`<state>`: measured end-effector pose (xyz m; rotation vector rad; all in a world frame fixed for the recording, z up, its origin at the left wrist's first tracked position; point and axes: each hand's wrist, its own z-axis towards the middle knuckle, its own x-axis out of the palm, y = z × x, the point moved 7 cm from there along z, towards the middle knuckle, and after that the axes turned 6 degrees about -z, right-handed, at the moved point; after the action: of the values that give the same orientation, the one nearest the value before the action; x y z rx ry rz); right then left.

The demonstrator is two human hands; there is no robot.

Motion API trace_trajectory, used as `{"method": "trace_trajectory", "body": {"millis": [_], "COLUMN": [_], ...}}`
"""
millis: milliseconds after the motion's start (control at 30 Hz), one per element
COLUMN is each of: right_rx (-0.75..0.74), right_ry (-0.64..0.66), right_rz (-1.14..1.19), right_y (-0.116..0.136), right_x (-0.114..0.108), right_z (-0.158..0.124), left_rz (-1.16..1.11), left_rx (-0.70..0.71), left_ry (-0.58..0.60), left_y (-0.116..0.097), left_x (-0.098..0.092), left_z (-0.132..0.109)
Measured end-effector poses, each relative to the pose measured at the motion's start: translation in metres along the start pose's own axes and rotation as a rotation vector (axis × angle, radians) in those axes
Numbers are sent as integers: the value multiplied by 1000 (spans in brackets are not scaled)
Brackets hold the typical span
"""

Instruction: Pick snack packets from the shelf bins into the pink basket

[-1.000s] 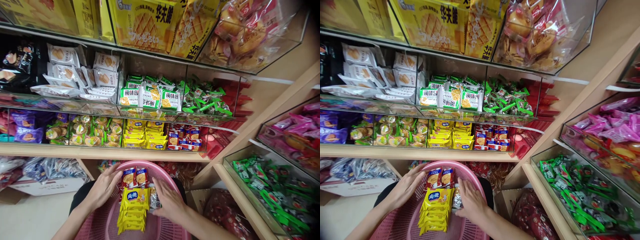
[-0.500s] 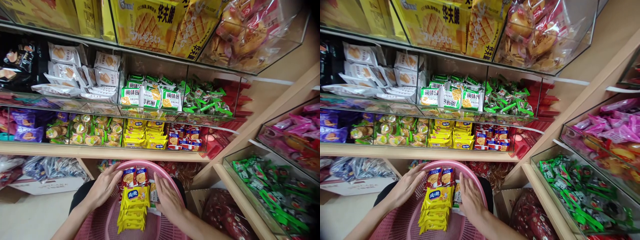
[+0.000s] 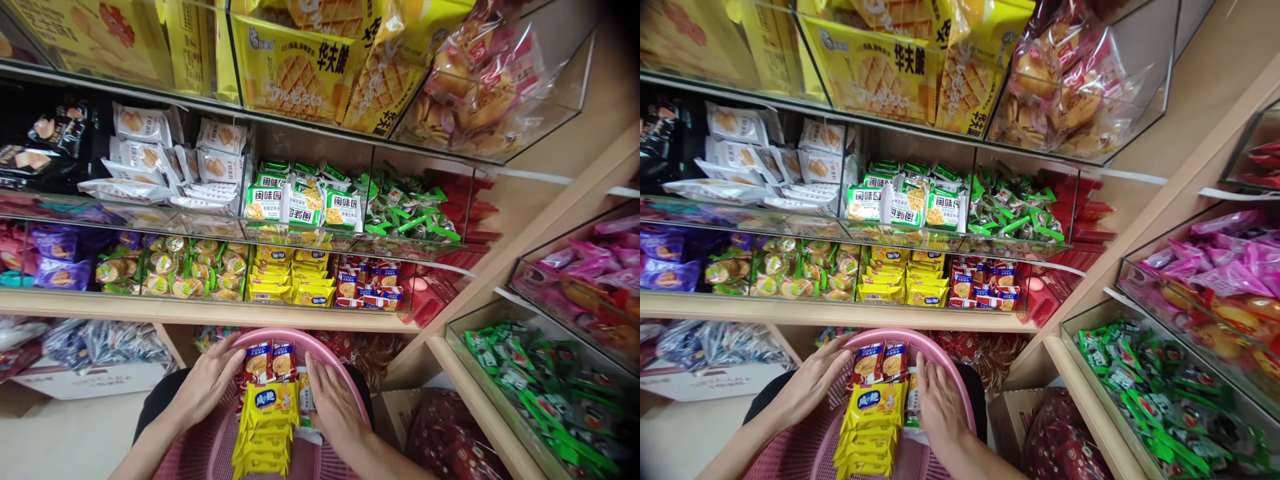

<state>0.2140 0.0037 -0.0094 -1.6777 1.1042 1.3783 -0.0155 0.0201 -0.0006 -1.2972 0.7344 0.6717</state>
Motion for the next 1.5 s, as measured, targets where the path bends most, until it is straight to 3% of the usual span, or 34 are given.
{"method": "trace_trajectory", "body": {"millis": [233, 367, 467, 600, 733, 800, 933, 1133, 1500], "right_rx": [13, 44, 46, -70, -255, -293, -170, 5, 110], "right_ry": [68, 128, -48, -481, -830, -916, -867, -619, -467], "right_rz": [93, 146, 166, 152, 95, 27, -120, -364, -379], "right_y": [2, -6, -19, -25, -11, -6, -14, -38, -51], "right_x": [4, -24, -80, -182, -278, -316, -366, -386, -390], "right_z": [0, -6, -11, -24, -30, -17, 37, 106, 146], "left_rz": [-24, -47, -62, -60, -38, -30, -30, -50, -58], "left_rx": [-7, -21, -35, -51, -30, -29, -32, -26, -47], "left_ry": [-43, -64, -64, -61, -25, -14, -21, -38, -12], "left_y": [1, 7, 14, 21, 16, 13, 11, 13, 18], "left_x": [-2, 0, 4, 8, 8, 8, 6, 6, 10], "left_z": [0, -2, -1, 0, -1, -2, -3, -3, -2]}}
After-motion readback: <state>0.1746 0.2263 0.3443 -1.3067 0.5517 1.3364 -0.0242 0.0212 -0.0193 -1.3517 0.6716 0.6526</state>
